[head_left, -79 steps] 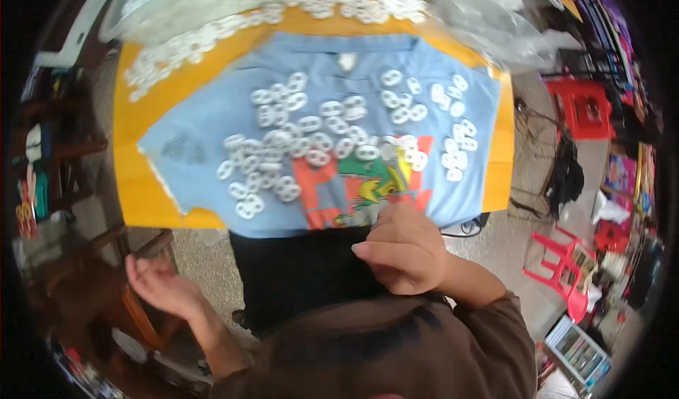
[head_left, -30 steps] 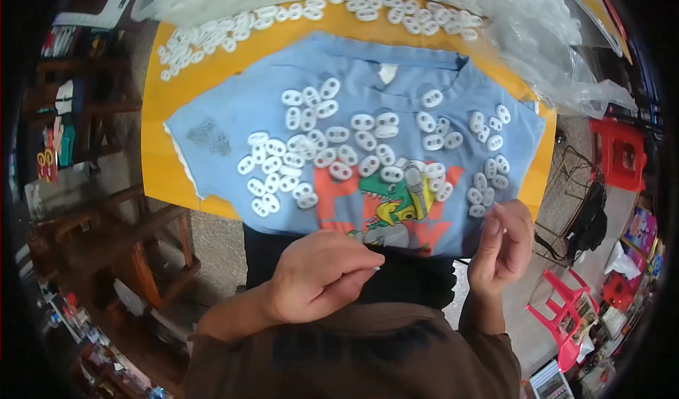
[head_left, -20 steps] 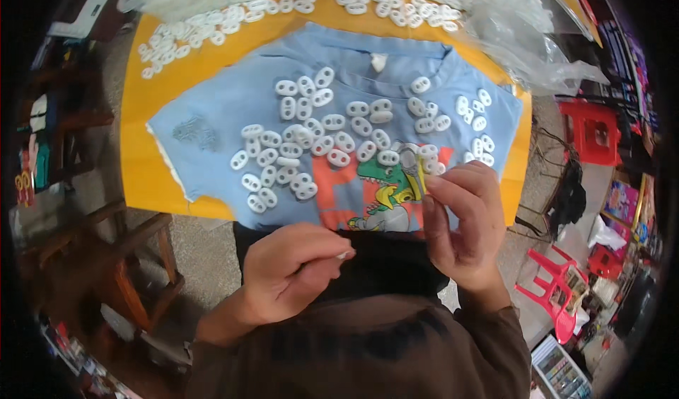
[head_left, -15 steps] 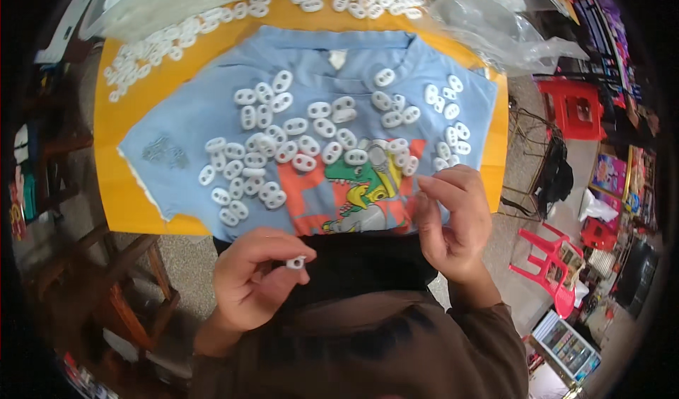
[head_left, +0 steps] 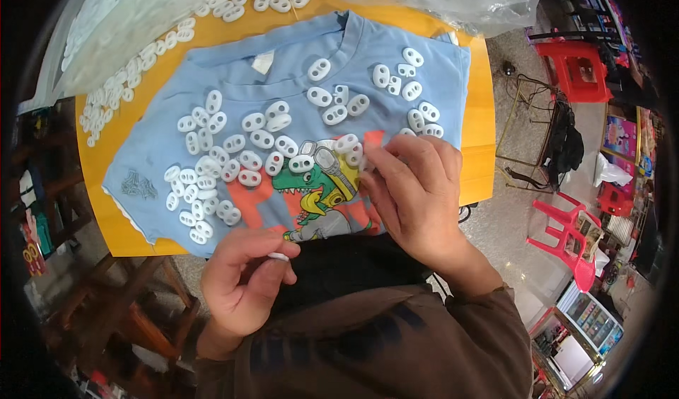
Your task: Assembling plastic cord lock components by inserting small springs between two plastic pieces.
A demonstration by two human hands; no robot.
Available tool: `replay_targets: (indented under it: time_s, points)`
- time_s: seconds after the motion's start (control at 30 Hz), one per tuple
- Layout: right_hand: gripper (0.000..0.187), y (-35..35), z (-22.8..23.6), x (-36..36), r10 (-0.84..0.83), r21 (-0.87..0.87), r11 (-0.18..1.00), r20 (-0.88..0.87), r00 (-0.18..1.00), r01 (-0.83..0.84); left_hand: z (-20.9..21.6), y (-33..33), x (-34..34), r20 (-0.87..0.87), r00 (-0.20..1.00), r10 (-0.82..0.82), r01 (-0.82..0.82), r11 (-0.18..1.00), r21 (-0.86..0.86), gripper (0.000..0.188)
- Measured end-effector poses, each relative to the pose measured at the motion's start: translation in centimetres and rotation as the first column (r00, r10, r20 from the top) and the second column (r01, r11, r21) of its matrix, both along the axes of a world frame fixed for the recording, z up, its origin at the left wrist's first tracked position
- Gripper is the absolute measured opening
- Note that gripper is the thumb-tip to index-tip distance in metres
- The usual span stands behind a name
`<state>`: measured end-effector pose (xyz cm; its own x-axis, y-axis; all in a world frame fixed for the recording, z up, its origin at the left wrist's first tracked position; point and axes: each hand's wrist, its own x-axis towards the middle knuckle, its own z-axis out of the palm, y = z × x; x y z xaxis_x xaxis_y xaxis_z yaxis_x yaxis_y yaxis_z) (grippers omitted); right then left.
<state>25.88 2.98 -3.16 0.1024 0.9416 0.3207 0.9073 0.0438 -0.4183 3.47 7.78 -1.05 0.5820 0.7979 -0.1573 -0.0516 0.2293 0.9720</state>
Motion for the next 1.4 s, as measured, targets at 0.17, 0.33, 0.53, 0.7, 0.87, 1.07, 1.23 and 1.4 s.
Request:
replay_targets:
  time_s: [0.17,0.33,0.53,0.7,0.87,1.07,1.23,1.4]
  points:
    - [0.034,-0.6,-0.5,0.2,0.094,0.088,0.992,-0.054,0.994,-0.089,-0.4,-0.1,0.3,-0.005,1.0,0.017,-0.016,0.997,0.075,0.024]
    - [0.028,-1.1,1.0,-0.8,0.092,0.087,0.994,-0.37,0.924,-0.064,-0.8,0.0,0.3,0.023,1.0,0.018,-0.023,0.982,0.188,0.023]
    - [0.022,-1.3,1.9,-2.9,0.064,0.013,0.992,-0.905,0.42,-0.123,-0.5,-0.2,0.1,0.132,0.99,0.046,-0.054,0.997,0.056,0.022]
    - [0.023,-0.9,2.1,-4.5,0.1,0.041,0.985,-0.93,0.354,-0.169,-0.6,-0.6,-1.1,0.126,0.988,0.089,-0.087,0.996,-0.02,0.021]
    - [0.022,0.5,2.2,-5.6,0.136,0.059,0.973,-0.929,0.346,-0.223,-0.5,-0.6,-1.9,0.174,0.976,0.135,-0.111,0.984,-0.137,0.022]
    - [0.023,1.0,2.5,-5.7,0.172,0.054,0.967,-0.861,0.478,-0.25,-0.2,0.0,-2.3,0.091,0.989,0.114,-0.103,0.988,-0.116,0.017]
    - [0.028,2.1,0.8,-5.0,0.118,-0.01,0.991,-0.373,0.92,-0.131,-1.5,-0.9,-3.8,0.06,0.99,0.124,-0.12,0.99,-0.068,0.022]
    - [0.042,3.4,0.5,-5.5,0.157,0.114,0.983,-0.08,0.984,-0.147,-1.7,-0.4,-4.5,-0.163,0.963,0.213,-0.171,0.956,0.239,0.025]
